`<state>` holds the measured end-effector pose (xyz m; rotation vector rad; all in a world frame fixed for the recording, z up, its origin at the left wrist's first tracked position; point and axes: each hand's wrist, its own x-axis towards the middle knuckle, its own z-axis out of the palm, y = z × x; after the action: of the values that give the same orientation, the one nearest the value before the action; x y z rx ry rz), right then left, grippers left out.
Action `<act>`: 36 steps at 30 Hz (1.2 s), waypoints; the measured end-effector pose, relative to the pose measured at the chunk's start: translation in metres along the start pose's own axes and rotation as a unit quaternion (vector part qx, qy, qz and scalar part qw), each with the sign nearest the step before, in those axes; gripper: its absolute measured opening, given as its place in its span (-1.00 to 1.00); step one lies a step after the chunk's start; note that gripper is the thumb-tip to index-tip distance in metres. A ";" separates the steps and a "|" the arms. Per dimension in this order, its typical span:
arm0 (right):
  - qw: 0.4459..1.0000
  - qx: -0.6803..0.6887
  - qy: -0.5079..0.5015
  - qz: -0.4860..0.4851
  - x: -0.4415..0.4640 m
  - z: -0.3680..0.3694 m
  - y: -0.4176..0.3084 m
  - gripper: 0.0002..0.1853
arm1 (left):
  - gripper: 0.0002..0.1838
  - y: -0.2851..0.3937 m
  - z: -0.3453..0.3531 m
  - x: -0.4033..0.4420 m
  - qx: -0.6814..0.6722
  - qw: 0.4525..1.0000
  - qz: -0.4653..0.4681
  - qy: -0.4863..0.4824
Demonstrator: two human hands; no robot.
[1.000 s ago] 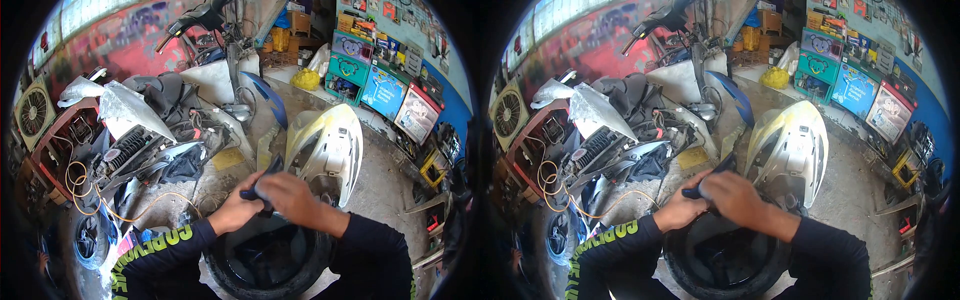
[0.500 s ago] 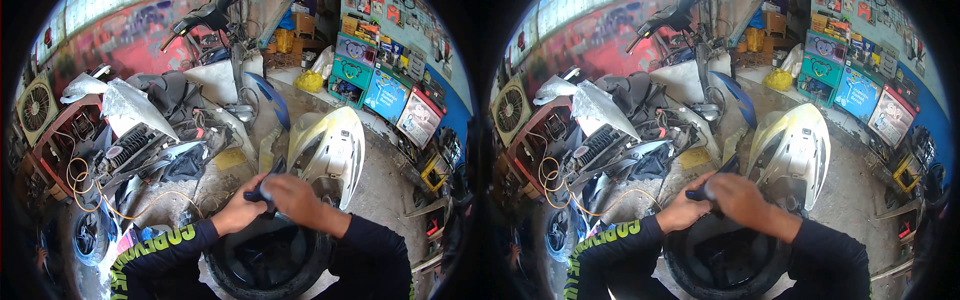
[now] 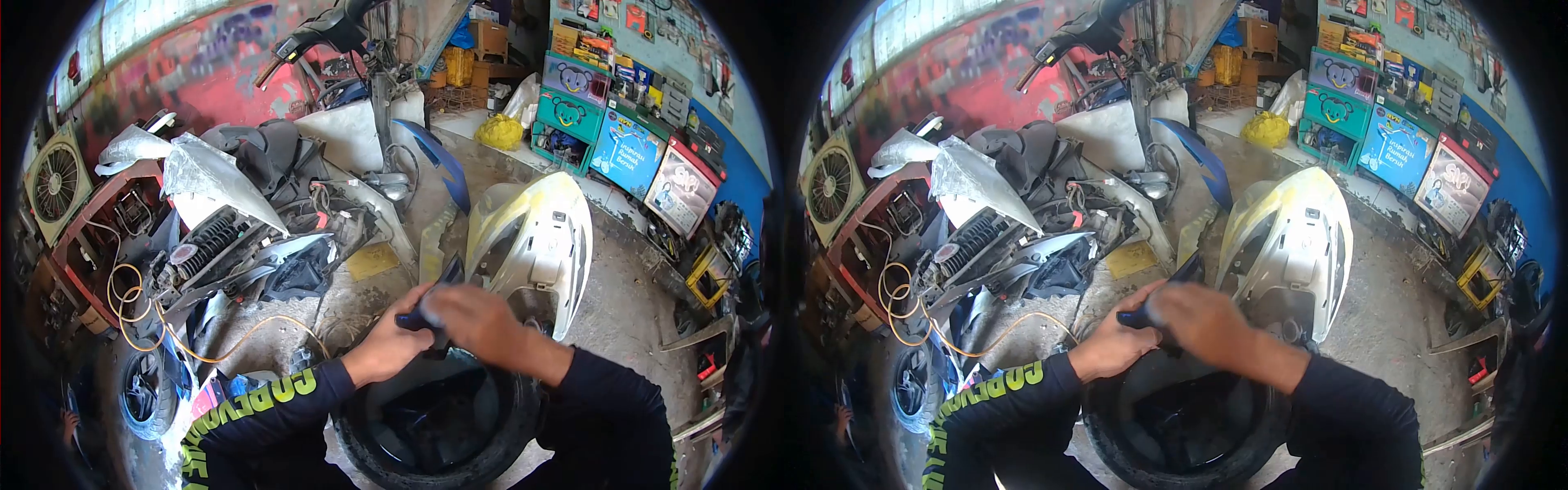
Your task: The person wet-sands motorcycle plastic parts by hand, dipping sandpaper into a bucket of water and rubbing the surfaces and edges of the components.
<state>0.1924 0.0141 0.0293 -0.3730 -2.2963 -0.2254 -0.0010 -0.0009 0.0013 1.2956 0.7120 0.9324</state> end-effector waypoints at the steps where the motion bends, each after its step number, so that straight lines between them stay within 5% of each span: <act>1: 0.999 -0.015 -0.029 0.040 -0.007 0.003 0.010 -0.69 | -0.18 0.004 0.001 -0.002 0.008 1.000 -0.024 0.016; 4: 0.998 -0.037 -0.034 0.040 -0.005 0.006 -0.001 -0.67 | -0.15 0.001 0.007 -0.002 0.008 0.999 -0.033 0.037; 6: 1.000 -0.014 -0.011 -0.019 0.004 0.004 -0.015 -0.70 | -0.15 -0.007 0.004 0.004 0.005 0.998 0.062 0.015; 8: 1.000 -0.009 -0.022 -0.013 -0.001 -0.005 0.002 -0.71 | -0.16 0.005 0.003 0.000 -0.091 0.996 0.008 0.003; 10: 0.994 -0.043 -0.065 0.078 -0.007 -0.001 0.017 -0.68 | -0.15 0.017 0.008 -0.004 0.023 0.999 -0.040 0.026; 11: 0.998 -0.051 -0.022 0.019 -0.010 0.003 0.009 -0.68 | -0.15 0.021 0.013 -0.007 0.026 0.998 -0.044 0.029; 15: 1.000 0.001 -0.008 0.001 0.001 0.000 -0.006 -0.68 | -0.18 0.002 -0.002 0.001 -0.086 0.996 -0.013 -0.020; 18: 0.995 -0.039 -0.064 0.060 -0.003 -0.003 0.012 -0.69 | -0.17 0.015 0.008 -0.001 0.036 0.998 -0.042 0.025; 20: 0.999 -0.016 -0.025 0.016 0.000 0.000 -0.008 -0.73 | -0.17 0.006 0.006 -0.002 0.014 0.998 -0.059 0.021; 22: 1.000 -0.014 -0.019 0.006 -0.001 0.005 -0.006 -0.74 | -0.17 -0.003 0.002 0.003 -0.045 0.999 0.027 -0.015; 25: 0.994 -0.044 -0.059 0.085 -0.009 0.002 0.023 -0.70 | -0.11 0.009 0.003 0.001 -0.028 0.999 -0.037 0.007; 29: 1.000 -0.010 -0.022 0.010 0.002 0.005 -0.016 -0.72 | -0.11 -0.011 0.001 0.007 -0.067 0.998 0.008 0.014; 33: 0.993 -0.046 -0.058 0.088 -0.006 0.004 0.019 -0.73 | -0.17 0.008 0.003 0.001 -0.010 0.999 -0.028 0.014; 36: 0.999 0.001 -0.019 0.028 0.004 0.007 -0.019 -0.75 | -0.19 -0.002 0.001 0.004 -0.012 0.999 -0.030 0.012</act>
<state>0.1790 -0.0009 0.0263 -0.4446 -2.3200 -0.1898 0.0020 0.0023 0.0000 1.2389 0.7519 0.9063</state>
